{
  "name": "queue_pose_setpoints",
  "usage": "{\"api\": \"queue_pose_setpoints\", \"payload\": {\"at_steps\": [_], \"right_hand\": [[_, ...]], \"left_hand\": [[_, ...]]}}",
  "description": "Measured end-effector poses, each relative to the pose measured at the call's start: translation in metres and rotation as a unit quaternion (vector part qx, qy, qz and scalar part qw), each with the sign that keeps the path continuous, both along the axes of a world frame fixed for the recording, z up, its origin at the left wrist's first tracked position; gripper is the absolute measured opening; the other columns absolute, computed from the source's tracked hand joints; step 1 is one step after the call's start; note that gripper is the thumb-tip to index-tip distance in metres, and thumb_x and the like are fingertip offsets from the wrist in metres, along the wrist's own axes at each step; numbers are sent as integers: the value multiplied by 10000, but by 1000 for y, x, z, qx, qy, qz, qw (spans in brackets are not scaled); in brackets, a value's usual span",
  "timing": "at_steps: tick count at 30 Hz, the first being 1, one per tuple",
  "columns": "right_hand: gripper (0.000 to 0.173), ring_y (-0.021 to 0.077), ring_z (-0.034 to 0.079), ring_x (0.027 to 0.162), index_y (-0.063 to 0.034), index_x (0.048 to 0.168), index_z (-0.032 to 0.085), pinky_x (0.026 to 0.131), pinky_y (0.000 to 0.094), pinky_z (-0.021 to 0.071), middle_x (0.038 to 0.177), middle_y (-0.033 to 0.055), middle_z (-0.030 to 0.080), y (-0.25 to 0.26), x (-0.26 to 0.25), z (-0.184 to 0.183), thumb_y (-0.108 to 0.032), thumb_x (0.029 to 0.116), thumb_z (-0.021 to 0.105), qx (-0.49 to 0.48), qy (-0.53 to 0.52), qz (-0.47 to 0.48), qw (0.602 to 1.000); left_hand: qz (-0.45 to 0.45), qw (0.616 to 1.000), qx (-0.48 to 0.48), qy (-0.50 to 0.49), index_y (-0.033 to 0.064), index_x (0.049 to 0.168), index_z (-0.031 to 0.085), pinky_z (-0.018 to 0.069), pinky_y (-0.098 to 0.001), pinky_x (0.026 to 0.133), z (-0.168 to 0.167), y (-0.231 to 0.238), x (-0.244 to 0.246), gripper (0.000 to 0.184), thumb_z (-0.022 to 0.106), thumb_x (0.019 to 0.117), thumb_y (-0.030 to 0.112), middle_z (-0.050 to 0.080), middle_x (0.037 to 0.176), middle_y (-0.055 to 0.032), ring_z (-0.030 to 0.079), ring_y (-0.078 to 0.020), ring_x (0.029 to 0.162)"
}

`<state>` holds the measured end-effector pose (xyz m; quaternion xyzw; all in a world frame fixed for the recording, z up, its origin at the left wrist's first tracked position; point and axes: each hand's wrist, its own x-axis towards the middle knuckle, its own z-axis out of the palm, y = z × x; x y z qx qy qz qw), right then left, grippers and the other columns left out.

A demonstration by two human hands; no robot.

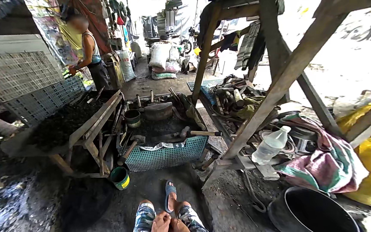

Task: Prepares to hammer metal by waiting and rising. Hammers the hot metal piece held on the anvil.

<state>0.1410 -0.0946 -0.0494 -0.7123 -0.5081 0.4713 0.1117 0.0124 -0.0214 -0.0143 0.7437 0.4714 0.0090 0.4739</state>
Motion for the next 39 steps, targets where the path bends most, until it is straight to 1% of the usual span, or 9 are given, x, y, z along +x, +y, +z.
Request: {"api": "queue_pose_setpoints", "payload": {"at_steps": [4,14,17,19,23,25,29,33,39], "right_hand": [[533,361,697,1125,-101,1192,711,974,646,525,1158,173,738,0,0,-8,-561,944,608,9,4,-3,1000],[532,369,689,1144,-96,1209,706,986,647,516,1172,181,734,-2,0,9,-553,962,594,-2,0,7,1000],[524,377,693,1131,-99,1204,709,972,654,525,1166,182,735,-2,-1,2,-547,948,614,5,-10,-1,1000],[522,376,693,1133,-94,1201,709,975,653,522,1166,186,735,-1,-1,1,-542,953,609,5,-10,7,1000],[507,370,693,1140,-92,1197,710,987,644,520,1165,183,736,-1,0,13,-530,974,586,3,-7,16,1000],[510,369,695,1132,-91,1190,711,980,640,526,1156,183,738,0,0,10,-534,969,588,7,-9,14,1000],[525,376,684,1160,-88,1220,702,997,641,515,1190,190,728,0,1,5,-536,967,595,-2,-13,20,1000],[535,369,690,1143,-94,1198,707,983,645,521,1173,182,732,1,1,-5,-555,948,606,6,-12,9,1000],[524,369,684,1156,-88,1223,697,996,637,515,1189,187,727,-1,1,13,-533,969,592,3,1,8,1000]], "left_hand": [[-1,1000,4,-1,107,1196,729,497,-476,1071,2,0,1,347,542,1041,355,722,1194,-116,660,-238,1182],[2,1000,3,2,115,1197,729,498,-476,1067,1,-1,0,343,539,1040,353,724,1187,-109,664,-231,1173],[7,1000,0,-13,105,1189,728,512,-482,1051,5,-2,0,335,548,1038,344,730,1159,-114,675,-237,1145],[0,1000,7,-11,103,1194,726,511,-474,1052,4,-1,-1,342,541,1040,345,730,1159,-113,675,-232,1146],[0,1000,2,-4,108,1201,726,503,-478,1058,4,-1,0,341,541,1040,345,726,1174,-114,669,-236,1158],[3,1000,5,-7,111,1192,729,508,-473,1055,3,0,0,335,543,1038,343,729,1165,-111,673,-231,1150],[-1,1000,6,-5,111,1194,731,502,-470,1063,4,-1,0,333,543,1038,338,727,1178,-109,669,-228,1163],[-6,1000,9,2,114,1203,726,498,-466,1072,4,0,1,342,529,1045,344,725,1190,-108,665,-227,1176],[-4,1000,6,-1,109,1206,725,502,-466,1063,4,0,1,340,537,1042,340,724,1185,-114,668,-230,1165]]}}
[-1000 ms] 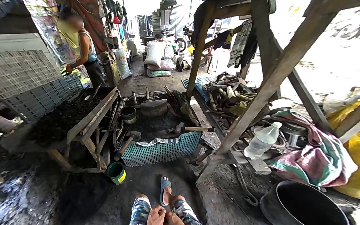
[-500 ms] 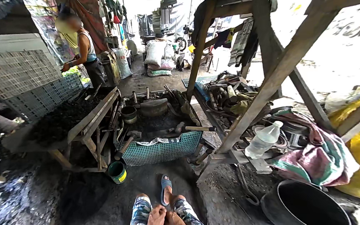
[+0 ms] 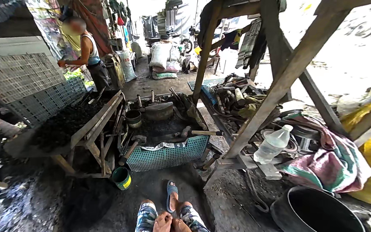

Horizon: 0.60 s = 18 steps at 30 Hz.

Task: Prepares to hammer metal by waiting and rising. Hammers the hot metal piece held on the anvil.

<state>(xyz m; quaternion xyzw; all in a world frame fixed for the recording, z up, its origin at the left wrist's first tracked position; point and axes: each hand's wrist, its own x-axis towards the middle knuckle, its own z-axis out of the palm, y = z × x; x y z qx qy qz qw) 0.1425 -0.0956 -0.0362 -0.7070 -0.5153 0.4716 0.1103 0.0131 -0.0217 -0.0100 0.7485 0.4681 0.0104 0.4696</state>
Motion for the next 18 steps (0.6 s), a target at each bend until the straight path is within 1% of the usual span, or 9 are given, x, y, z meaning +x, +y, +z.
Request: {"api": "queue_pose_setpoints", "payload": {"at_steps": [4,8,11,13,14,16,17,18], "right_hand": [[533,362,695,1137,-103,1198,710,981,643,523,1167,177,736,-1,-1,-13,-563,956,590,7,-3,2,1000],[511,379,689,1141,-90,1207,708,982,657,517,1171,190,733,-3,-2,1,-528,968,595,11,1,1,1000],[509,366,696,1134,-101,1216,705,983,653,521,1167,177,737,-1,-1,-10,-531,968,590,18,-3,10,1000],[498,353,698,1133,-115,1215,705,990,644,526,1166,163,739,1,1,-13,-530,963,594,26,-2,9,1000],[478,341,694,1146,-122,1232,702,1008,632,522,1178,155,737,0,2,-5,-509,975,589,31,4,4,1000],[433,312,692,1156,-148,1258,697,1031,600,524,1194,129,736,3,15,22,-475,1003,573,52,0,-15,999],[413,306,695,1151,-159,1260,696,1020,594,536,1197,120,736,3,25,35,-456,1002,569,66,-18,-26,997],[393,293,693,1152,-159,1256,703,1025,576,539,1211,114,730,0,38,46,-427,1002,571,87,-29,-42,995]], "left_hand": [[4,1000,-8,2,116,1200,726,495,-465,1069,1,-2,-1,337,538,1039,344,721,1191,-108,661,-225,1171],[4,1000,4,4,117,1195,734,501,-483,1072,-2,-3,-1,344,544,1038,356,724,1196,-113,664,-238,1180],[3,1000,3,5,126,1195,733,498,-476,1072,-4,-1,-1,344,539,1038,364,722,1203,-99,660,-223,1184],[13,1000,5,-4,145,1183,737,506,-464,1064,-4,0,-2,338,543,1032,377,724,1193,-75,663,-195,1170],[22,1000,2,-12,146,1183,736,507,-460,1064,-1,0,-4,335,552,1030,379,722,1191,-70,662,-187,1165],[42,999,4,-29,138,1187,731,525,-458,1041,16,11,-6,326,574,1025,372,727,1166,-71,676,-185,1127],[55,998,3,-38,128,1199,725,544,-462,1014,29,19,-10,321,583,1025,357,732,1154,-79,691,-194,1095],[77,995,-9,-54,108,1215,714,575,-464,965,43,26,-16,317,589,1031,333,734,1139,-96,711,-210,1044]]}}
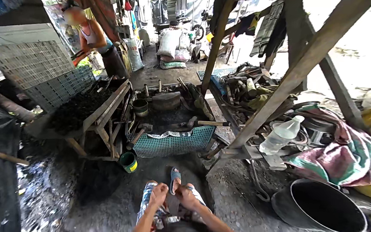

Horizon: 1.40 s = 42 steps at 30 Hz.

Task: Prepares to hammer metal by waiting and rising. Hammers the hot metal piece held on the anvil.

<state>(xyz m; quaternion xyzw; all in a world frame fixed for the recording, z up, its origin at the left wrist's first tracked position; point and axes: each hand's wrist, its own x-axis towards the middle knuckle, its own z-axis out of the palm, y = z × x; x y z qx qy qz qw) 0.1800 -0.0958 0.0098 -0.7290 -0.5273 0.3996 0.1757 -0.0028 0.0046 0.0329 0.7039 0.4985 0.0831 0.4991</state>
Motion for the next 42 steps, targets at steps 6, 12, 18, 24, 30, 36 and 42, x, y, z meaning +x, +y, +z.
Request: {"api": "queue_pose_setpoints", "payload": {"at_steps": [6,12,18,24,30,36,42], "right_hand": [[291,222,735,997,-104,1216,717,936,497,602,1113,96,748,-57,88,30,-289,1033,586,71,59,-153,984],[292,227,739,874,-95,1183,733,831,499,621,1028,107,756,-111,111,-1,-302,1041,582,53,100,-230,967],[269,161,734,824,-102,1144,746,787,415,626,952,49,767,-63,83,0,-285,1033,584,58,148,-254,954],[259,174,735,866,-63,1213,701,796,387,639,1024,74,755,92,71,15,-210,1041,574,31,244,-194,950],[336,170,698,767,-74,1203,693,735,377,611,967,72,737,301,63,-56,-345,1058,559,-109,334,-158,923],[445,183,690,865,-105,1412,544,733,357,577,1166,93,705,471,43,-12,-408,1092,483,-205,471,-207,832],[512,249,710,937,-89,1395,504,809,434,604,1132,142,708,545,27,81,-472,1055,516,-203,626,-242,713]], "left_hand": [[185,960,-87,-190,17,1278,640,634,-437,685,72,44,-56,317,543,1071,237,749,1061,-166,746,-278,799],[301,911,-110,-259,19,1286,635,628,-436,675,96,76,-95,352,497,1086,274,737,1088,-181,741,-294,805],[352,911,-104,-188,21,1273,632,633,-419,652,74,153,-92,334,511,1087,272,741,1077,-165,744,-279,786],[406,897,-73,-158,62,1376,571,645,-464,680,16,277,-61,416,524,1079,349,699,1204,-172,748,-314,870],[476,848,-137,-189,21,1359,521,645,-460,657,-14,355,-11,436,474,1101,369,721,1119,-199,752,-327,827],[542,796,-206,-173,9,1369,514,623,-410,622,43,374,20,442,474,1102,358,735,985,-182,733,-270,736],[325,907,-211,-165,-57,1267,580,657,-451,720,127,406,51,395,457,1086,272,750,947,-190,758,-299,792]]}}
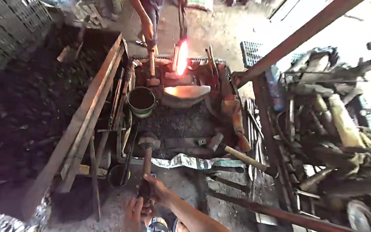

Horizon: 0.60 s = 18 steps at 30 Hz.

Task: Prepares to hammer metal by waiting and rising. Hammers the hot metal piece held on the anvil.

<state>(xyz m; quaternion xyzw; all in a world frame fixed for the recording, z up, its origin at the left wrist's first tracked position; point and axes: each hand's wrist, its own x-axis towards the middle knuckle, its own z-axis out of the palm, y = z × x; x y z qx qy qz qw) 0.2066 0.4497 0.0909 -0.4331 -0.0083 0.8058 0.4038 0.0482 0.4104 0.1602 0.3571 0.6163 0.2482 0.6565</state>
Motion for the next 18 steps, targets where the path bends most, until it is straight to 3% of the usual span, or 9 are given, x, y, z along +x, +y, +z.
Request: {"api": "queue_pose_setpoints", "payload": {"at_steps": [3,8,11,14,18], "right_hand": [[425,253,728,854,-48,1278,563,745,421,616,1068,165,731,23,1,30,-405,1053,513,-66,78,-80,991],[258,212,709,818,-11,1144,611,746,384,614,962,133,714,51,19,42,-210,1057,472,-108,79,-96,986],[209,210,688,722,-7,1105,611,678,379,611,871,130,692,56,21,36,-166,1023,504,-117,71,-87,987],[210,206,678,672,-26,1115,610,627,378,602,845,120,692,57,19,33,-206,1017,563,-132,27,-69,989],[397,226,677,652,-59,1266,535,608,412,608,850,121,677,47,27,21,-223,945,699,-131,-63,-24,989]], "left_hand": [[-59,997,5,-41,-29,1289,616,655,-462,706,6,37,4,394,484,1078,278,752,937,-182,756,-297,788],[-1,998,-28,-65,-34,1072,699,623,-406,653,-31,115,6,376,494,1088,280,738,877,-144,716,-231,729],[-5,998,-36,-49,-44,1197,646,648,-464,678,-55,147,10,368,453,1107,257,739,916,-196,745,-303,762],[-4,996,-80,-25,8,1250,644,627,-463,681,-80,161,27,368,476,1100,299,739,991,-168,731,-282,796],[-4,991,-119,-53,49,1372,593,599,-502,829,-116,161,75,445,537,1069,370,699,1195,-193,706,-303,1009]]}}
